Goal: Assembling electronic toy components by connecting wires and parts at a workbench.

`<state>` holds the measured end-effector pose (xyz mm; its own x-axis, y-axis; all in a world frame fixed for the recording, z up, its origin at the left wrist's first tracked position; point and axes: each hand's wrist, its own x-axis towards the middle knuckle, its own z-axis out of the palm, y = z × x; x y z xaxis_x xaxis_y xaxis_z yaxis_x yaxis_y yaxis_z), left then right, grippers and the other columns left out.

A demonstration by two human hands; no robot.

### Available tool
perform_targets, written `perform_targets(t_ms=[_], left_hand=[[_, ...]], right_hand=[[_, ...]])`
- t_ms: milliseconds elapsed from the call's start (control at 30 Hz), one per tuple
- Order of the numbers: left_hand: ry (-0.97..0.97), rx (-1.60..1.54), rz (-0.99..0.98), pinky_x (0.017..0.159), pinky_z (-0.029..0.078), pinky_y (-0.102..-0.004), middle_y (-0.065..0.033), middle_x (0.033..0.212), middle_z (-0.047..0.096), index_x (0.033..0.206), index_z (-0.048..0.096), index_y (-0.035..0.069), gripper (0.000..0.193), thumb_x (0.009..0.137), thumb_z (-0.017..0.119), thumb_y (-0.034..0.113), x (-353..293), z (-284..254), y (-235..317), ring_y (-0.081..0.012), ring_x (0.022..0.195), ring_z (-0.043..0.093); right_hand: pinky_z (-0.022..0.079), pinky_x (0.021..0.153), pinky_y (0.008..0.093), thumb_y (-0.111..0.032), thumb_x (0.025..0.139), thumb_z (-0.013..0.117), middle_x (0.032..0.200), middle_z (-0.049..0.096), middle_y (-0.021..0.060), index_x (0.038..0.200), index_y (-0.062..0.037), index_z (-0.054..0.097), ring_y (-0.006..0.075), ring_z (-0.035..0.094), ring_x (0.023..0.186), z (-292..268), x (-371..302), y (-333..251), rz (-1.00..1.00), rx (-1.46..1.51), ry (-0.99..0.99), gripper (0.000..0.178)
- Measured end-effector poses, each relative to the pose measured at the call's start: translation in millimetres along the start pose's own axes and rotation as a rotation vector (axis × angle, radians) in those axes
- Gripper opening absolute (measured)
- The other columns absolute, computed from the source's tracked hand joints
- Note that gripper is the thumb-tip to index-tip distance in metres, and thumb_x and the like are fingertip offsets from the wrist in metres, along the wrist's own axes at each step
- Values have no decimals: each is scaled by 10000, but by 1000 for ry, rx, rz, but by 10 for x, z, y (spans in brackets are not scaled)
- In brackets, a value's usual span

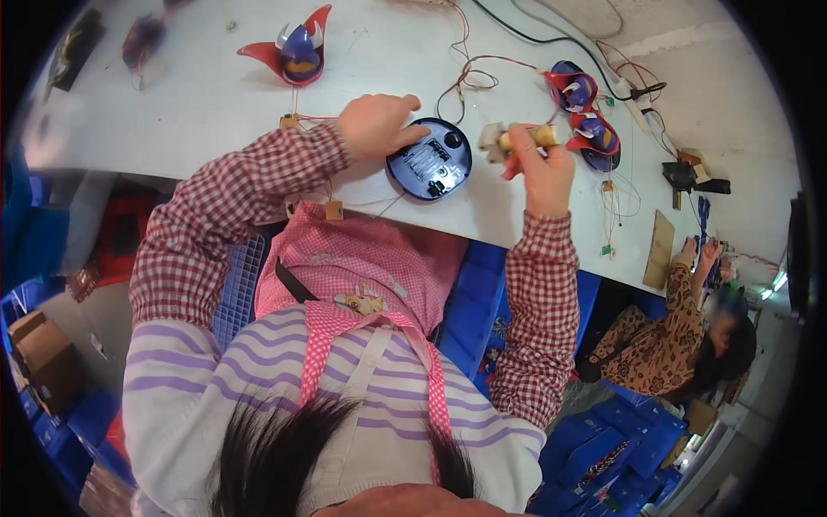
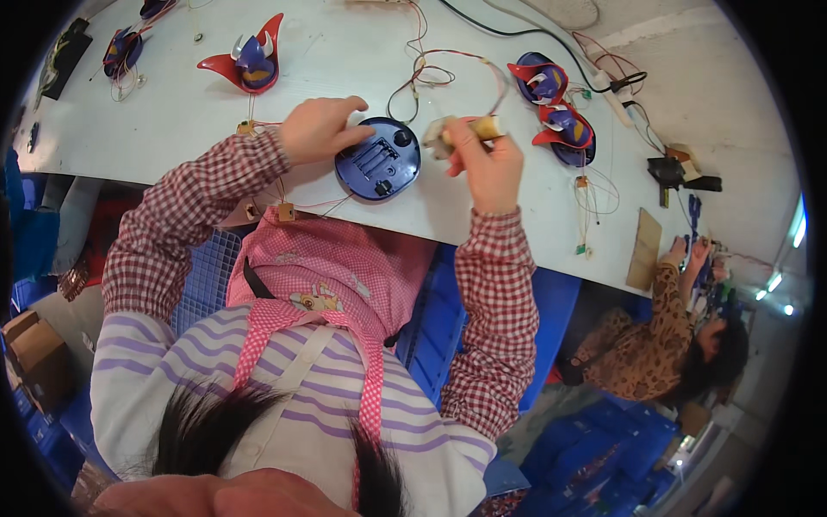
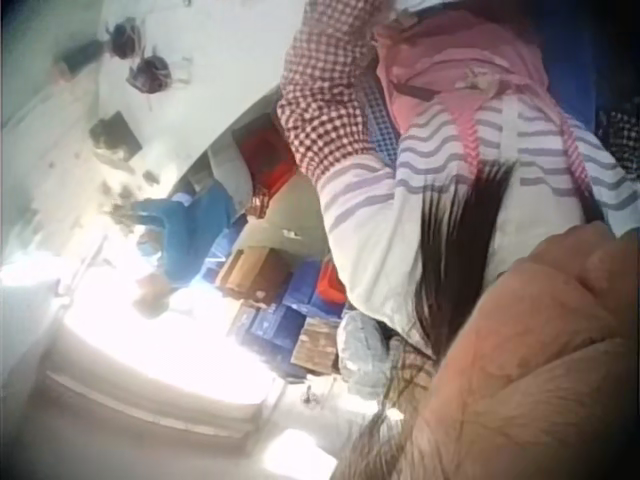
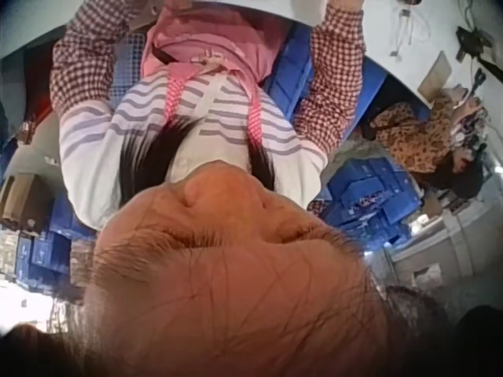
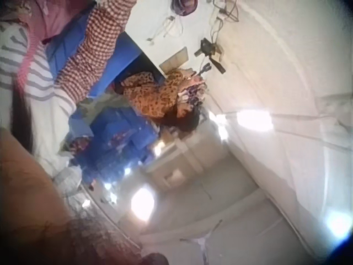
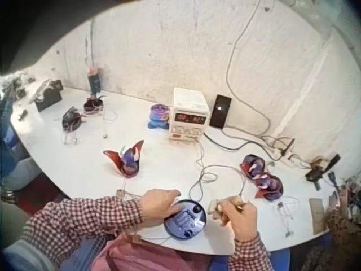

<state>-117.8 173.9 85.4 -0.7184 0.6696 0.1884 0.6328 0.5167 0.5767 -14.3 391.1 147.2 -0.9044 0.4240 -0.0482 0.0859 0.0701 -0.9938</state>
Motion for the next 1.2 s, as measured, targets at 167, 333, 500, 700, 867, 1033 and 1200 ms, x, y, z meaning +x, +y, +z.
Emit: perform_targets(t_ms=[167, 333, 500, 700, 867, 1033, 1200], left_hand=[[-136, 38, -34, 549, 479, -339, -142, 693, 643, 1017, 564, 14, 277, 818, 558, 206, 121, 209, -30, -274, 601, 617], [-54, -157, -105, 540, 485, -375, -148, 662, 634, 979, 541, 13, 242, 777, 534, 145, -18, 214, 135, -306, 589, 618], [48, -244, -112, 517, 472, -387, -139, 624, 622, 984, 522, 16, 243, 769, 533, 129, -42, 292, 130, -323, 558, 601], [74, -306, -125, 512, 458, -390, -136, 619, 617, 977, 511, 20, 232, 764, 527, 109, -58, 353, 106, -329, 551, 592], [110, -303, -138, 509, 446, -380, -136, 618, 612, 982, 512, 28, 226, 769, 526, 103, -44, 439, 86, -313, 542, 587], [89, -278, -155, 509, 438, -349, -116, 633, 609, 1004, 516, 37, 225, 805, 562, 130, -54, 307, 81, -270, 541, 580], [142, -341, 8, 506, 418, -277, -47, 651, 581, 1001, 541, 34, 231, 862, 606, 207, -357, -211, 86, -168, 531, 528]], right_hand=[[436, 457, 177, -126, 794, 713, 708, 619, 54, 898, 18, 592, 79, 507, 507, 293, -220, 51, 26, 62, -83, 215], [437, 460, 204, -91, 774, 720, 753, 601, 55, 930, 3, 575, 109, 517, 528, 358, -266, 287, -177, -128, -54, 233], [447, 503, 251, -42, 765, 709, 773, 562, 66, 912, -8, 572, 149, 529, 600, 386, -257, 438, -707, -660, 2, 204], [443, 539, 278, -36, 728, 719, 803, 540, 76, 889, -22, 566, 188, 525, 643, 519, -378, 481, -716, -766, -1, 223], [438, 560, 276, -44, 730, 709, 793, 538, 67, 848, -21, 561, 189, 507, 617, 536, -301, 420, -609, -763, -100, 191], [455, 572, 309, -75, 724, 697, 809, 530, 75, 864, -52, 550, 228, 523, 628, 473, -167, 439, -522, -724, -166, 204], [438, 589, 279, -82, 746, 696, 778, 542, 52, 866, -7, 574, 182, 495, 635, 562, -280, 390, -685, -798, 61, 186]])
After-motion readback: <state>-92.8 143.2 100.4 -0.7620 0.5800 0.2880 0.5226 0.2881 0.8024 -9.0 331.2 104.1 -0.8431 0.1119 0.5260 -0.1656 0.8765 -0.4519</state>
